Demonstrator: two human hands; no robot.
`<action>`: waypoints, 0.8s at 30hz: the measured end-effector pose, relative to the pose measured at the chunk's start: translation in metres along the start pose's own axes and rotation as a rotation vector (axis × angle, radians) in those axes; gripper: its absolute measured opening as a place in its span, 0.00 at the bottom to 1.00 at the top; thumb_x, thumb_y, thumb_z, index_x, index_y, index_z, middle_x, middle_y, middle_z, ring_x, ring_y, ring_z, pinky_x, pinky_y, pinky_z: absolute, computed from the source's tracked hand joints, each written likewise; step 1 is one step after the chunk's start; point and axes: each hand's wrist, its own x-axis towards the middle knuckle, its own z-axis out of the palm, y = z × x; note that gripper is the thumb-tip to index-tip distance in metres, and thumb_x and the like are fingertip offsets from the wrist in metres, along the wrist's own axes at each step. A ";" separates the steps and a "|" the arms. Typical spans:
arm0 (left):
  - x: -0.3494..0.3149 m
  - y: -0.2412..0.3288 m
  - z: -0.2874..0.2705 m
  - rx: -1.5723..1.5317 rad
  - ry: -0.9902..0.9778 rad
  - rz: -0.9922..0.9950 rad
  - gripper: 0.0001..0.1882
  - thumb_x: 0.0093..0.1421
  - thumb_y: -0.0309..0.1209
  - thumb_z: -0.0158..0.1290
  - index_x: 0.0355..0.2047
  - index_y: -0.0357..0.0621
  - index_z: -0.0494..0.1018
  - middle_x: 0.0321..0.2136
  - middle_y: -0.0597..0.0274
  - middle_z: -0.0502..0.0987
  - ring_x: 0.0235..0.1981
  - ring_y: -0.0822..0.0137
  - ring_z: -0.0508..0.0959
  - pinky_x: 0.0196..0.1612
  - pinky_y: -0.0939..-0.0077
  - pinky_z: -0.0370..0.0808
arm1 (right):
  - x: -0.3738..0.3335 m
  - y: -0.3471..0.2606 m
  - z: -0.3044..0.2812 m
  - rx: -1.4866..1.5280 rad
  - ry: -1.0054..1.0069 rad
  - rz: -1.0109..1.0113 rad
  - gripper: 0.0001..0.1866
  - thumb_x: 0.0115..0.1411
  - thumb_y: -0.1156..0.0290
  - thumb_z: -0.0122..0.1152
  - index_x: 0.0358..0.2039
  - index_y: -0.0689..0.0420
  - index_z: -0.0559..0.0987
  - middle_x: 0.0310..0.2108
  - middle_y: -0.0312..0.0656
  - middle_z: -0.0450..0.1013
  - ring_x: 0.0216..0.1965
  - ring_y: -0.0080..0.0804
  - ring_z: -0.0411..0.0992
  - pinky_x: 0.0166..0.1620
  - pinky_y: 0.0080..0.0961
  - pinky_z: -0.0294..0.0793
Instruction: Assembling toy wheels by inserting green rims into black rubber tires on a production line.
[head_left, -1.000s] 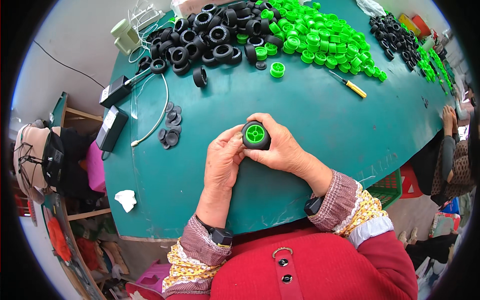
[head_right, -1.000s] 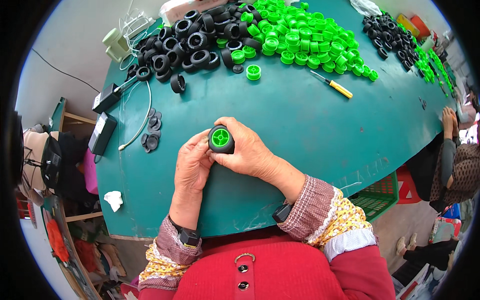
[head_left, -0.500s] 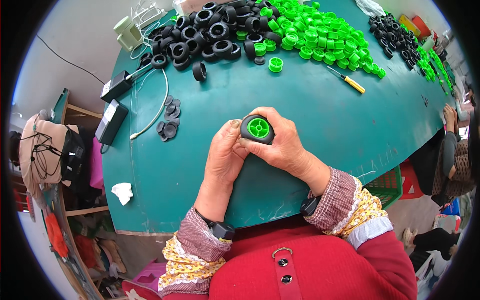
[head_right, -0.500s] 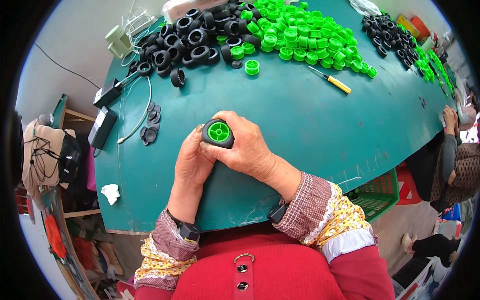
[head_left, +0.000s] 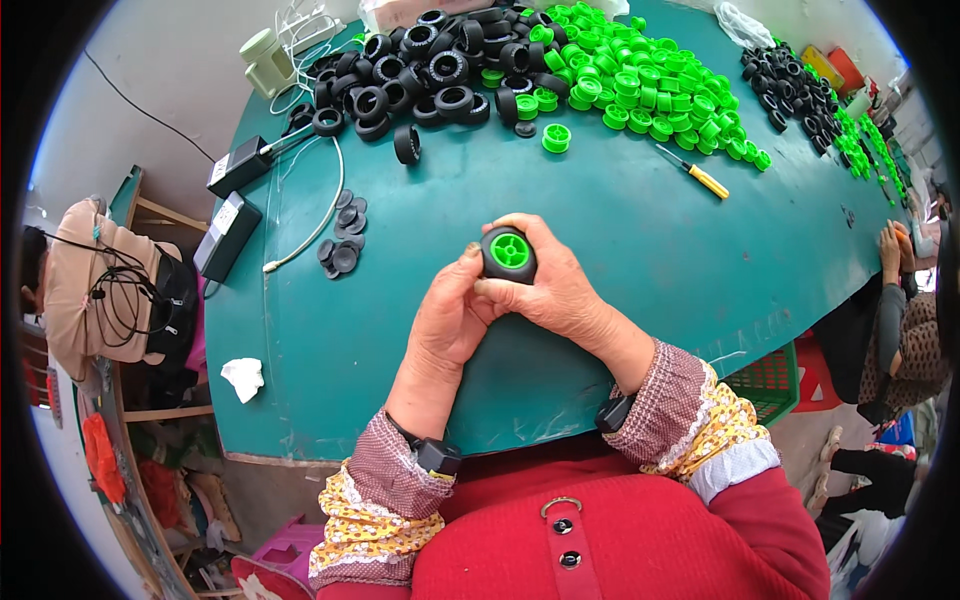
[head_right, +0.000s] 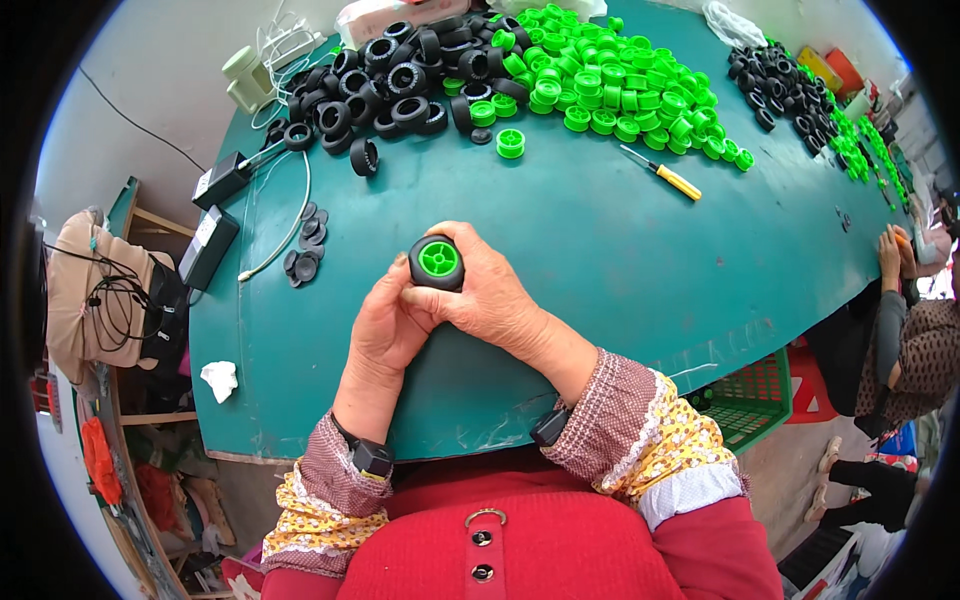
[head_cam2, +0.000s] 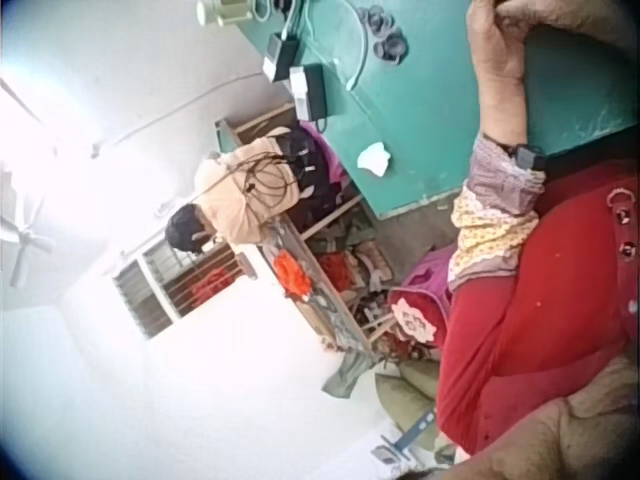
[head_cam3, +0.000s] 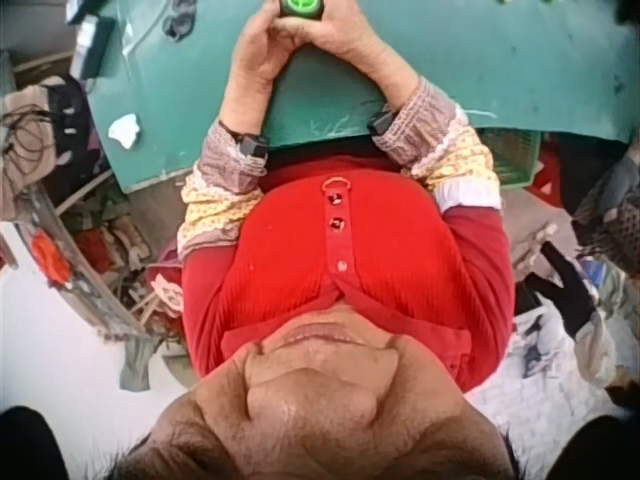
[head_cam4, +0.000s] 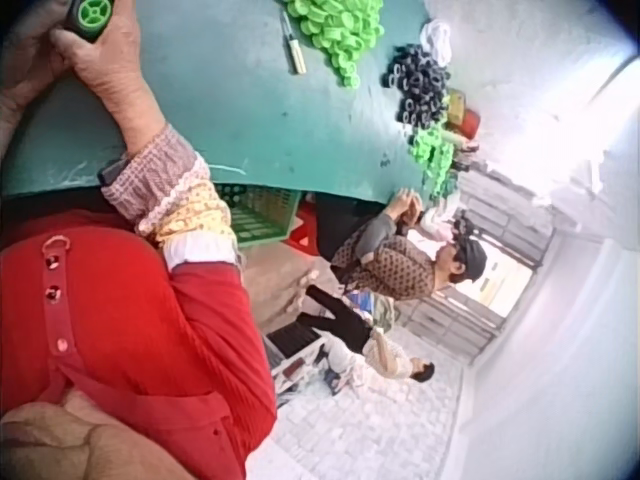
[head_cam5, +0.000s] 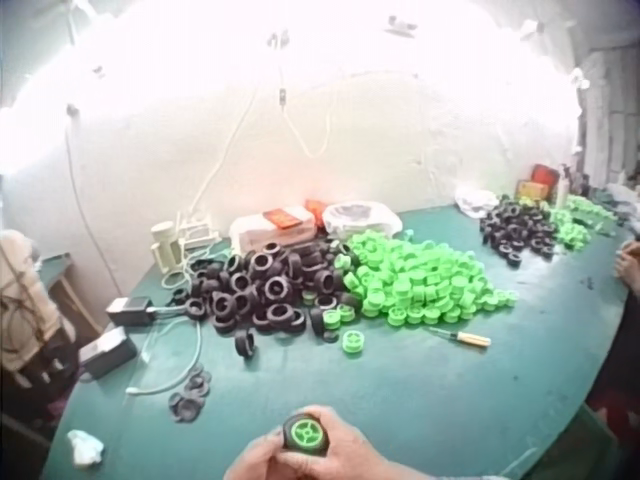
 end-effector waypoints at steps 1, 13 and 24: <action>0.002 0.002 -0.001 -0.065 0.113 0.036 0.20 0.63 0.42 0.37 0.42 0.35 0.65 0.36 0.54 0.73 0.32 0.63 0.77 0.36 0.70 0.76 | 0.000 0.006 0.000 -0.019 -0.071 -0.014 0.32 0.45 0.66 0.66 0.48 0.58 0.61 0.40 0.48 0.68 0.40 0.37 0.70 0.43 0.28 0.70; -0.006 0.008 -0.004 0.336 0.178 0.108 0.20 0.61 0.42 0.43 0.36 0.32 0.70 0.29 0.59 0.75 0.28 0.71 0.76 0.32 0.80 0.75 | -0.005 0.006 -0.001 -0.269 -0.119 -0.216 0.32 0.38 0.66 0.69 0.43 0.59 0.64 0.35 0.50 0.69 0.37 0.44 0.70 0.40 0.31 0.70; -0.008 0.012 -0.001 0.432 0.103 0.201 0.20 0.52 0.25 0.53 0.46 0.30 0.65 0.35 0.60 0.73 0.36 0.73 0.73 0.40 0.82 0.71 | -0.003 0.006 -0.001 -0.249 -0.052 -0.132 0.29 0.41 0.65 0.67 0.42 0.60 0.65 0.33 0.49 0.70 0.35 0.45 0.71 0.38 0.32 0.71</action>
